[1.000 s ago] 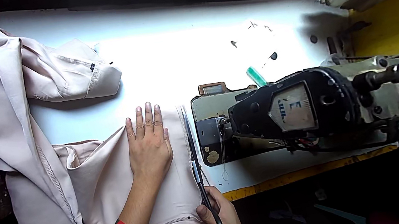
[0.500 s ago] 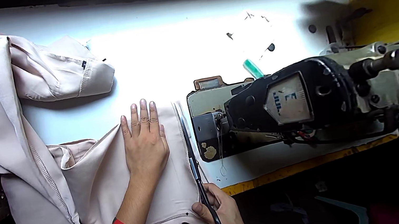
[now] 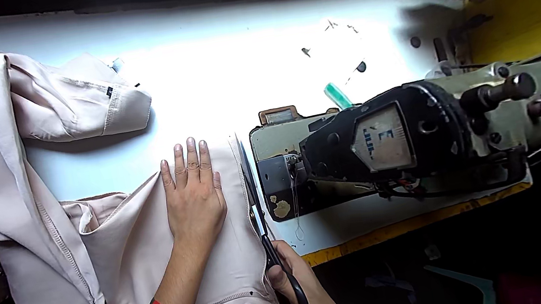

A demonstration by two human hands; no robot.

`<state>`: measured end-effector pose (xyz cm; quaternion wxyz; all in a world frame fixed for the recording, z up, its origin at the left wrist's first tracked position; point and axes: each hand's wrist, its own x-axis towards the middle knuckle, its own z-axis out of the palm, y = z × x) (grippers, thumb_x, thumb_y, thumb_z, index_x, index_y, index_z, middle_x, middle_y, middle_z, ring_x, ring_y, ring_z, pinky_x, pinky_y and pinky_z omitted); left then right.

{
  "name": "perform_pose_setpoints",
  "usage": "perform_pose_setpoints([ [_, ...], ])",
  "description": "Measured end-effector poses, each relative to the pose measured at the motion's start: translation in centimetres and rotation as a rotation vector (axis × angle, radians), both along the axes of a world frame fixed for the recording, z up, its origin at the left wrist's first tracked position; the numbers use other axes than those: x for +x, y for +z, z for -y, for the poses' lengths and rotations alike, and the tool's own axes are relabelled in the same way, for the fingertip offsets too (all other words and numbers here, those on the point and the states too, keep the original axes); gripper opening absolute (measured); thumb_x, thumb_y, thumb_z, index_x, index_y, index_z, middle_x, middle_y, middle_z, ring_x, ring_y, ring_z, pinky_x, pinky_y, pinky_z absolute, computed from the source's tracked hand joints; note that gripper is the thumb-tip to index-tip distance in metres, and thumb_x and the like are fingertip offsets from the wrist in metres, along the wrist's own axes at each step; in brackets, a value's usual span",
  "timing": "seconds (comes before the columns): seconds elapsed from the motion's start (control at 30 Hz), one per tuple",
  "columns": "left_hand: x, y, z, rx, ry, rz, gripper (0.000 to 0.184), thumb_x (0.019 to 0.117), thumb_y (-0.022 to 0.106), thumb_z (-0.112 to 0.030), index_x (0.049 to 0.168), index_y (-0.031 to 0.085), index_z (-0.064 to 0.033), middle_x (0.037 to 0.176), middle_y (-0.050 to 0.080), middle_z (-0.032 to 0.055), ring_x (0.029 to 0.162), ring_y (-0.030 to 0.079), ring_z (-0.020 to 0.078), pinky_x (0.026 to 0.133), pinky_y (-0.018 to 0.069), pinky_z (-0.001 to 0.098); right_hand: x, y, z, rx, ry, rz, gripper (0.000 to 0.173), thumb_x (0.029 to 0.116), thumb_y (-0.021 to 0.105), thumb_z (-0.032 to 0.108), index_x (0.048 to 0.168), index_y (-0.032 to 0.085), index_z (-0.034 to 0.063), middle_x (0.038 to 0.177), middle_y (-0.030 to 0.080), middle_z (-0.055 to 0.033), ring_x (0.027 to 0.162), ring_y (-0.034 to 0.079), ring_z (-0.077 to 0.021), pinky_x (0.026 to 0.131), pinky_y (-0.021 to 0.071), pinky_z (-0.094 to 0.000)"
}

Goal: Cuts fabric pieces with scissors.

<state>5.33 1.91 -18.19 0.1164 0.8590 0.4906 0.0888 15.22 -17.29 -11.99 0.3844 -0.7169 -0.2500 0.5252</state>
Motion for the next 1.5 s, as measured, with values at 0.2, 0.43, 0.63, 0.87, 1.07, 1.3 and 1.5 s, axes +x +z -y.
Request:
perform_pose_setpoints([
  [0.2,0.1,0.0,0.0,0.01,0.006,0.004,0.058,0.1106,0.021,-0.031,0.165,0.024,-0.0092,0.172,0.021,0.0051,0.16,0.013,0.0249,0.128,0.0075,0.0545,-0.4,-0.2,-1.5,-0.044,-0.021,0.065,0.096,0.0743,0.063,0.085,0.126,0.058,0.0049,0.077,0.062,0.0029,0.06,0.056,-0.0052,0.054,0.048,-0.0204],
  [0.43,0.0,0.1,0.1,-0.005,0.082,0.107,0.061,0.1105,0.025,-0.029,0.165,0.014,-0.0029,0.172,0.018,0.0107,0.159,0.016,0.0223,0.13,0.0085,0.0478,-0.3,-0.6,-1.4,-0.009,-0.096,0.078,0.085,0.0747,0.073,0.075,0.118,0.062,0.0033,0.071,0.061,0.0016,0.053,0.054,-0.006,0.047,0.0458,-0.0197],
  [0.63,0.0,0.1,0.1,-0.01,0.079,0.098,0.062,0.1082,0.025,-0.026,0.165,0.013,-0.0033,0.173,0.016,0.0097,0.159,0.016,0.0223,0.129,0.0084,0.0483,-0.1,-0.8,-1.3,-0.01,-0.084,0.076,0.08,0.0752,0.075,0.072,0.117,0.063,0.005,0.069,0.061,0.0017,0.052,0.055,-0.0065,0.047,0.0465,-0.0201],
  [0.87,0.0,0.1,0.1,-0.014,0.071,0.079,0.061,0.1093,0.023,-0.027,0.165,0.013,-0.0039,0.173,0.018,0.009,0.16,0.015,0.0224,0.129,0.0078,0.0489,-0.2,-1.0,-1.0,-0.006,-0.108,0.083,0.078,0.0746,0.077,0.07,0.116,0.064,0.0045,0.066,0.061,0.0012,0.049,0.054,-0.0077,0.045,0.0465,-0.0216],
  [1.07,0.1,0.3,-0.1,0.001,0.033,0.032,0.057,0.1083,0.024,-0.022,0.164,0.028,-0.0125,0.171,0.024,0.0071,0.159,0.017,0.0253,0.128,0.0091,0.0547,-0.1,-0.9,-1.0,-0.021,-0.121,0.092,0.072,0.0738,0.082,0.063,0.112,0.066,0.0046,0.062,0.059,0.0008,0.045,0.053,-0.0085,0.04,0.046,-0.0223],
  [1.3,0.1,0.3,-0.1,-0.002,0.014,0.034,0.058,0.1067,0.026,-0.023,0.164,0.029,-0.0166,0.171,0.023,0.008,0.159,0.017,0.0276,0.127,0.0093,0.0572,0.7,-0.6,-0.8,-0.021,-0.069,-0.036,0.097,0.0692,0.07,0.084,0.123,0.057,0.0041,0.07,0.06,0.0004,0.046,0.052,-0.0081,0.04,0.0469,-0.0228],
  [1.5,0.0,0.3,-0.1,-0.005,0.02,0.05,0.059,0.1065,0.025,-0.023,0.165,0.026,-0.0139,0.172,0.022,0.007,0.159,0.016,0.0257,0.127,0.0081,0.0554,1.1,-0.2,-2.0,-0.066,-0.028,-0.034,0.1,0.0697,0.067,0.087,0.127,0.056,0.0056,0.073,0.061,-0.0017,0.048,0.055,-0.0107,0.044,0.0499,-0.0248],
])
